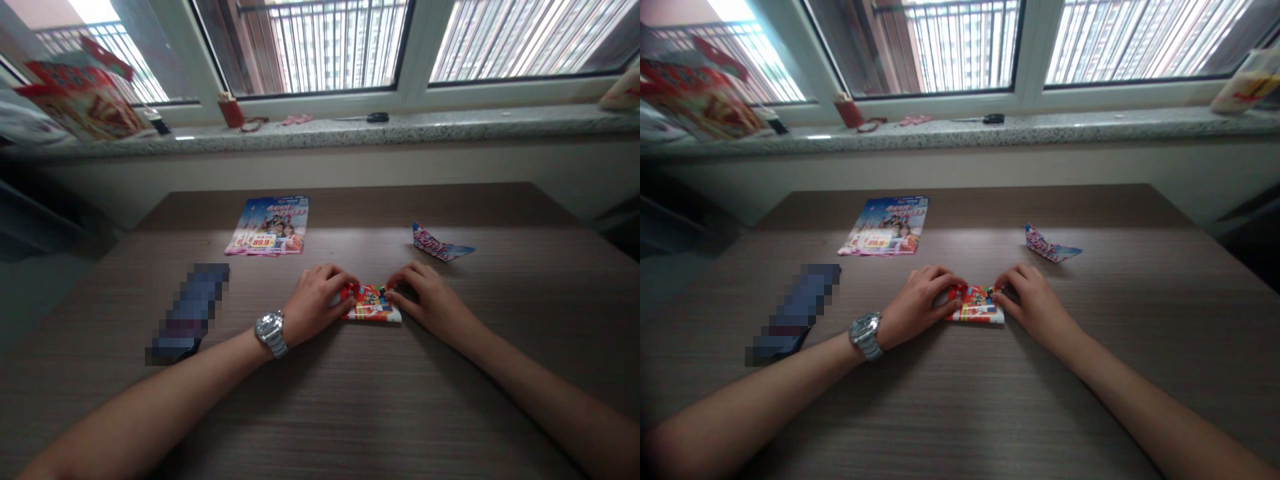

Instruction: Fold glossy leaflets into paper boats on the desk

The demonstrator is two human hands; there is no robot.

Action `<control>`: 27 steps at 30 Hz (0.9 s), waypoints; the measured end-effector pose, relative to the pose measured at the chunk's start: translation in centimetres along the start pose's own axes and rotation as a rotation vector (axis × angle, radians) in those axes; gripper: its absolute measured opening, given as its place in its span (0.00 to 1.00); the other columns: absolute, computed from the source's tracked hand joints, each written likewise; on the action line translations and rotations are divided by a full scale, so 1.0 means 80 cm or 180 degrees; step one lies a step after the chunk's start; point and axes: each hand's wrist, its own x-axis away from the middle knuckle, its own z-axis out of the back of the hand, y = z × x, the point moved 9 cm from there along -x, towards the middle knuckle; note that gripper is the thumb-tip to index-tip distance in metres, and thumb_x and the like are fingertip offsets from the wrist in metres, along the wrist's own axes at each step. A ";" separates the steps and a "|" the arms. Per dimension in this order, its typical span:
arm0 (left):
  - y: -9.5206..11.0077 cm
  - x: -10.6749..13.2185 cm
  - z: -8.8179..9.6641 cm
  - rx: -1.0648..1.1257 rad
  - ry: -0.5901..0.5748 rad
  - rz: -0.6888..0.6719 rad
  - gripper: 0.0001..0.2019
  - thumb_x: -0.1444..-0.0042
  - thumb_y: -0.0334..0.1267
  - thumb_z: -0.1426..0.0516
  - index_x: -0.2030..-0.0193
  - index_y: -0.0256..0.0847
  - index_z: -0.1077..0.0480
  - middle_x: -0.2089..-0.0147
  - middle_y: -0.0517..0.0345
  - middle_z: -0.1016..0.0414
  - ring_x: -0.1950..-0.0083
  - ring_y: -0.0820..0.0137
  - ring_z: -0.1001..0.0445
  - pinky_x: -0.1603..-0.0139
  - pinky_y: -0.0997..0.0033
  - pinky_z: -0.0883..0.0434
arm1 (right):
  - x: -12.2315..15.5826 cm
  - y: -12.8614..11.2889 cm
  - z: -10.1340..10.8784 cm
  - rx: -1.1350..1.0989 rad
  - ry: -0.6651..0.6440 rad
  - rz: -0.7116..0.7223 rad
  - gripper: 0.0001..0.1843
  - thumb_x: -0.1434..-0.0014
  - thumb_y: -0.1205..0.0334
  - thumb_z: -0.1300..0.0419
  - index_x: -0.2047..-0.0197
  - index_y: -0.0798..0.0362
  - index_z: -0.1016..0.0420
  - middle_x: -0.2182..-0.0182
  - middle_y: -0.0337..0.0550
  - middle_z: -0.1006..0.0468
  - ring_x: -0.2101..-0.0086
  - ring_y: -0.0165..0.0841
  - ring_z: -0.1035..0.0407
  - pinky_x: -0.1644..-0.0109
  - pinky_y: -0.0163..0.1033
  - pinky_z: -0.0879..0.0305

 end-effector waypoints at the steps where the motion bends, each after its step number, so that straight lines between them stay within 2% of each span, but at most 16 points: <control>1: 0.000 0.000 0.000 0.0003 -0.0001 0.0013 0.13 0.35 0.45 0.41 0.46 0.50 0.28 0.47 0.55 0.27 0.48 0.60 0.31 0.46 0.56 0.35 | 0.000 0.000 0.000 -0.0001 -0.0010 -0.0010 0.03 0.36 0.60 0.38 0.59 0.49 0.24 0.60 0.47 0.26 0.58 0.43 0.31 0.53 0.50 0.33; 17: 0.003 0.003 -0.001 -0.0229 0.0066 -0.0110 0.09 0.34 0.45 0.42 0.49 0.51 0.25 0.46 0.56 0.27 0.47 0.60 0.31 0.49 0.58 0.36 | -0.001 -0.001 0.000 0.0050 0.0004 0.0057 0.03 0.36 0.60 0.38 0.60 0.49 0.24 0.61 0.47 0.25 0.58 0.42 0.31 0.53 0.49 0.34; 24: 0.006 0.003 -0.003 -0.0371 0.0010 -0.0157 0.10 0.34 0.44 0.42 0.48 0.51 0.24 0.46 0.56 0.27 0.48 0.61 0.31 0.50 0.60 0.37 | 0.000 -0.006 0.000 0.0228 0.0051 0.0161 0.03 0.36 0.61 0.37 0.60 0.51 0.24 0.61 0.47 0.26 0.59 0.42 0.32 0.54 0.48 0.33; 27: 0.008 0.003 -0.003 -0.0449 -0.0018 -0.0189 0.11 0.33 0.44 0.42 0.45 0.54 0.25 0.46 0.56 0.27 0.48 0.62 0.32 0.50 0.60 0.37 | 0.001 -0.007 0.000 0.0295 0.0046 0.0188 0.04 0.36 0.61 0.37 0.60 0.52 0.24 0.61 0.48 0.26 0.59 0.42 0.32 0.55 0.48 0.33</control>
